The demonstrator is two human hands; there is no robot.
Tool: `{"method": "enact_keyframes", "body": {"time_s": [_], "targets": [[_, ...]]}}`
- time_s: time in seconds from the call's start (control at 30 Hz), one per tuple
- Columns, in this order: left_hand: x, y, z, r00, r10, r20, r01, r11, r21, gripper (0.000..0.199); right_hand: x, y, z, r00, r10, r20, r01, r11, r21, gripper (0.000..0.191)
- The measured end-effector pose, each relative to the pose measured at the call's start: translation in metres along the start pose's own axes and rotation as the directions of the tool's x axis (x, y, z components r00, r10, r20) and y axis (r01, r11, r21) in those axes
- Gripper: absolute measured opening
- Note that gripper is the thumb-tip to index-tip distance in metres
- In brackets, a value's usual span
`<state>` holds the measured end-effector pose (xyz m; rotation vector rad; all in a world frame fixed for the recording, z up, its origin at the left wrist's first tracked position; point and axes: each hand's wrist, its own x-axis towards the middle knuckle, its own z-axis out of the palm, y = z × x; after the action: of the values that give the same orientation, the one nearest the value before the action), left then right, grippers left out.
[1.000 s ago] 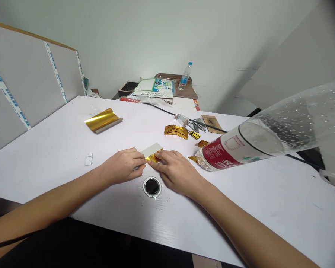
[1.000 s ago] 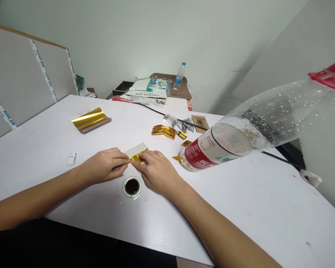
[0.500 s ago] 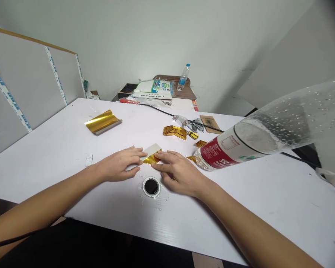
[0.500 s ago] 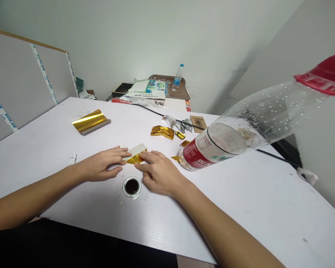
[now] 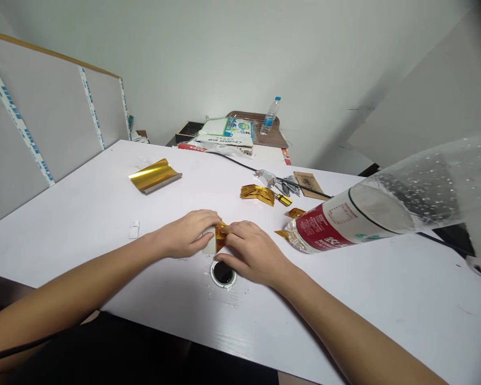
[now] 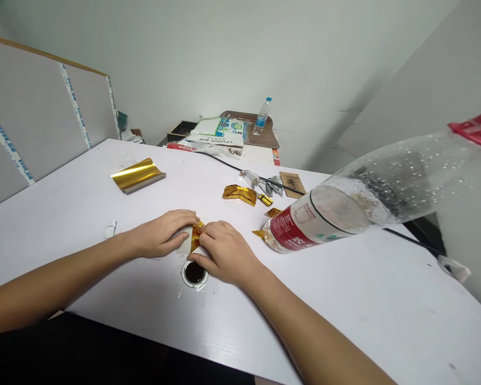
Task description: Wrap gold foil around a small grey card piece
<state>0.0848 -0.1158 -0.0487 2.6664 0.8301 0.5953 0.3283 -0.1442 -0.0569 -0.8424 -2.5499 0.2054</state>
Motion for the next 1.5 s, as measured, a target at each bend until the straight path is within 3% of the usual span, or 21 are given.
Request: {"method": "enact_keyframes", "body": {"time_s": [0.07, 0.2, 0.3, 0.4, 0.53, 0.67, 0.73, 0.87, 1.0, 1.13, 1.23, 1.5], "targets": [[-0.001, 0.0, -0.002, 0.999, 0.009, 0.045, -0.011, 0.999, 0.03, 0.029, -0.001, 0.0, -0.003, 1.0, 0.026, -0.017, -0.027, 0.998, -0.054, 0.034], [-0.009, 0.001, -0.006, 0.998, 0.06, 0.013, -0.061, 0.982, 0.18, 0.031, -0.003, 0.002, -0.008, 0.988, 0.134, -0.082, -0.149, 0.961, -0.234, 0.047], [-0.013, -0.001, -0.007, 0.993, 0.117, 0.005, -0.115, 0.974, 0.195, 0.027, -0.004, 0.007, -0.009, 0.981, 0.172, -0.09, -0.19, 0.943, -0.271, 0.043], [-0.014, 0.0, -0.005, 0.988, 0.154, 0.013, -0.153, 0.954, 0.257, 0.027, -0.005, 0.01, -0.009, 0.988, 0.118, -0.095, -0.134, 0.974, -0.183, 0.036], [-0.012, 0.005, -0.001, 0.969, 0.243, 0.035, -0.232, 0.858, 0.459, 0.032, -0.008, 0.01, -0.009, 0.999, 0.014, -0.04, -0.014, 1.0, -0.008, 0.035], [-0.012, 0.01, 0.0, 0.956, 0.292, 0.017, -0.255, 0.804, 0.538, 0.034, -0.01, 0.01, -0.005, 1.0, 0.021, -0.011, -0.02, 0.999, 0.046, 0.042], [-0.013, 0.01, -0.002, 0.959, 0.284, 0.018, -0.251, 0.815, 0.523, 0.031, -0.009, 0.011, -0.004, 1.0, 0.025, -0.013, -0.024, 0.998, 0.059, 0.037], [-0.015, 0.01, -0.006, 0.978, 0.205, 0.03, -0.202, 0.906, 0.373, 0.023, -0.007, 0.01, -0.007, 1.0, 0.03, -0.01, -0.029, 0.998, 0.059, 0.019], [-0.014, 0.014, -0.01, 0.999, -0.026, -0.024, 0.027, 0.997, 0.067, 0.016, -0.006, 0.005, -0.006, 0.993, 0.113, -0.026, -0.11, 0.989, 0.102, 0.02], [-0.01, 0.016, -0.011, 0.965, -0.256, -0.053, 0.248, 0.96, -0.128, 0.019, -0.005, 0.005, 0.0, 0.968, 0.227, -0.105, -0.202, 0.958, 0.202, 0.013], [-0.008, 0.015, -0.009, 0.928, -0.367, -0.065, 0.349, 0.917, -0.194, 0.022, -0.002, 0.007, 0.003, 0.951, 0.273, -0.148, -0.231, 0.94, 0.252, 0.009], [-0.007, 0.013, -0.006, 0.906, -0.414, -0.088, 0.39, 0.898, -0.204, 0.026, 0.0, 0.009, 0.004, 0.936, 0.316, -0.153, -0.266, 0.923, 0.277, 0.009]]}}
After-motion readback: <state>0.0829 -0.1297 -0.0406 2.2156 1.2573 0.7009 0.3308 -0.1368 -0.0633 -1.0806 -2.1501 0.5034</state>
